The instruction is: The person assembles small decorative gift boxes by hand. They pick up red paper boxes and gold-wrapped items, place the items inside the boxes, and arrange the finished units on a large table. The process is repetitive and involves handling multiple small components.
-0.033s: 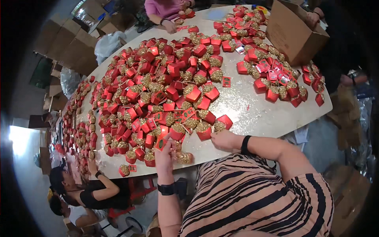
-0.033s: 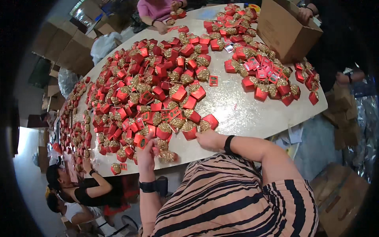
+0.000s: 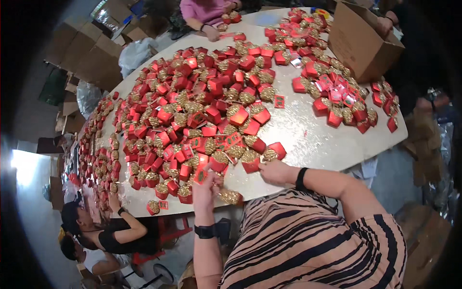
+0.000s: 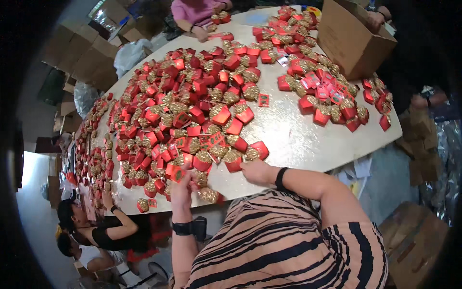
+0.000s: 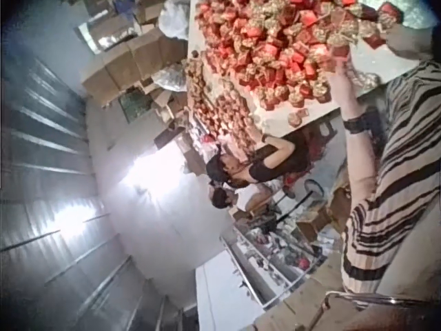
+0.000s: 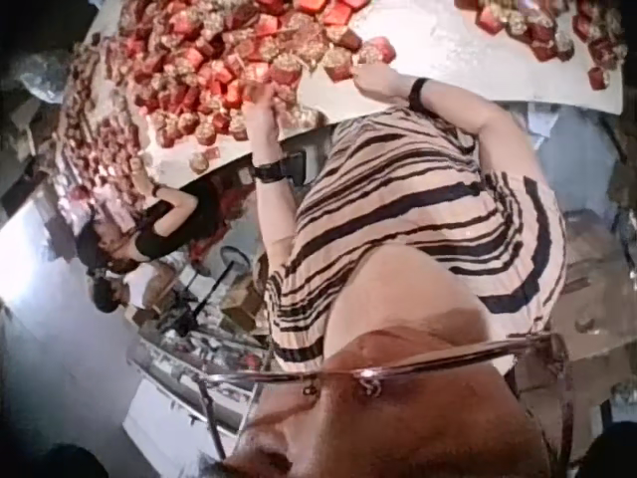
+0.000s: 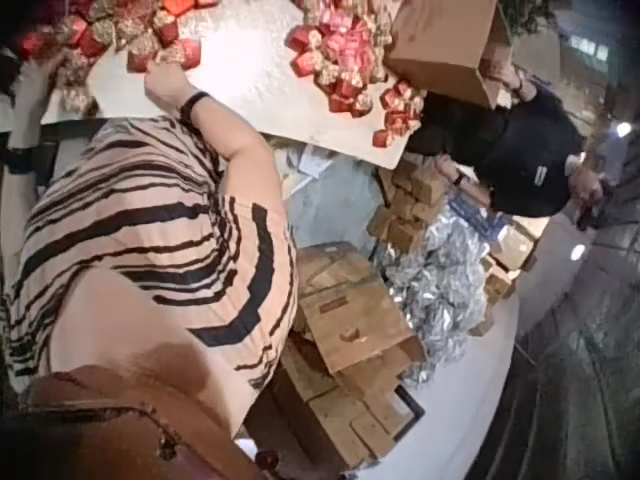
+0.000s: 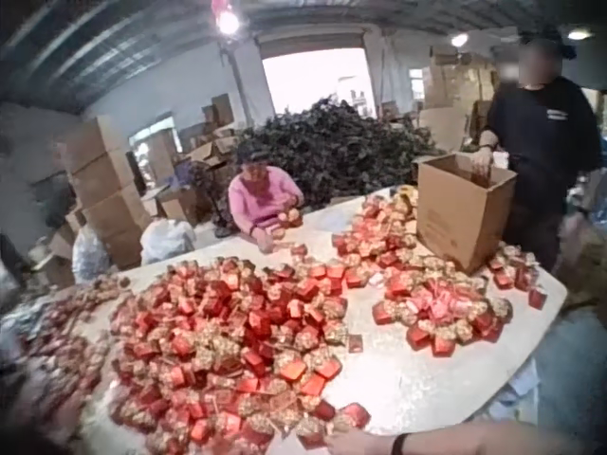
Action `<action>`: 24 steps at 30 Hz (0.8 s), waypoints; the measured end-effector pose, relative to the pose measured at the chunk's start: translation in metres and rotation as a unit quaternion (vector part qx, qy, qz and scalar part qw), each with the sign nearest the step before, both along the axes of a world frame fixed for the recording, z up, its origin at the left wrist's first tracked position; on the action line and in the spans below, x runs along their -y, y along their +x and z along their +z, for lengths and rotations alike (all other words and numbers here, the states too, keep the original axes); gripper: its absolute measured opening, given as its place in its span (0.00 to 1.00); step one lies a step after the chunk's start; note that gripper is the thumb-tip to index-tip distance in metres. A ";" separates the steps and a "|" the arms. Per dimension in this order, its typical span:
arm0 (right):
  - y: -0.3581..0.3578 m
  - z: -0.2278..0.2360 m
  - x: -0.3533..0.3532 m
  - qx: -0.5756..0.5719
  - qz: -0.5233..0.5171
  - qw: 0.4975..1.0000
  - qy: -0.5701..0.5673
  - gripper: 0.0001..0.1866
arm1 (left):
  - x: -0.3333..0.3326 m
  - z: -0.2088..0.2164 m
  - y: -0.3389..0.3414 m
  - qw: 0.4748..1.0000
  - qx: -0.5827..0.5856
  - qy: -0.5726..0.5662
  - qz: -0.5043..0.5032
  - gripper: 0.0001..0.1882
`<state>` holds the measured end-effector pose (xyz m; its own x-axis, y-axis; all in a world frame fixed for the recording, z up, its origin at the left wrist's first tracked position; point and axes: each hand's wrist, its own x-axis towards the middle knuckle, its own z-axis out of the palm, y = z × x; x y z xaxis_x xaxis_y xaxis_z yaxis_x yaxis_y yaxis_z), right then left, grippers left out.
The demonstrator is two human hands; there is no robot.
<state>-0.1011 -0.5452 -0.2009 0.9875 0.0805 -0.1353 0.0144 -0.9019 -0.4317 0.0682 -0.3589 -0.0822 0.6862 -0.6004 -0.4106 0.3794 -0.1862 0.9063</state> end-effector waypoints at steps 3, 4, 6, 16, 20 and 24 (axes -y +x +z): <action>-0.006 -0.026 0.008 0.045 0.016 0.999 -0.011 0.07 | 0.007 -0.002 -0.006 0.996 -0.086 -0.038 0.001 0.17; -0.006 -0.012 0.012 0.072 0.036 0.997 -0.020 0.08 | 0.007 -0.003 -0.005 0.987 -0.147 -0.062 0.012 0.24; -0.011 -0.010 0.016 0.103 0.009 0.994 -0.046 0.11 | 0.013 -0.005 -0.007 0.973 -0.190 -0.127 -0.004 0.32; 0.037 0.083 0.009 0.260 -0.144 0.916 0.270 0.09 | 0.043 0.012 0.004 0.970 -0.209 -0.121 -0.020 0.36; 0.058 0.108 -0.002 0.210 -0.153 0.882 0.393 0.12 | 0.049 0.009 0.005 0.976 -0.170 -0.124 -0.048 0.35; 0.066 0.092 -0.012 0.118 -0.163 0.767 0.609 0.10 | 0.064 0.013 -0.004 0.975 -0.157 -0.157 -0.027 0.35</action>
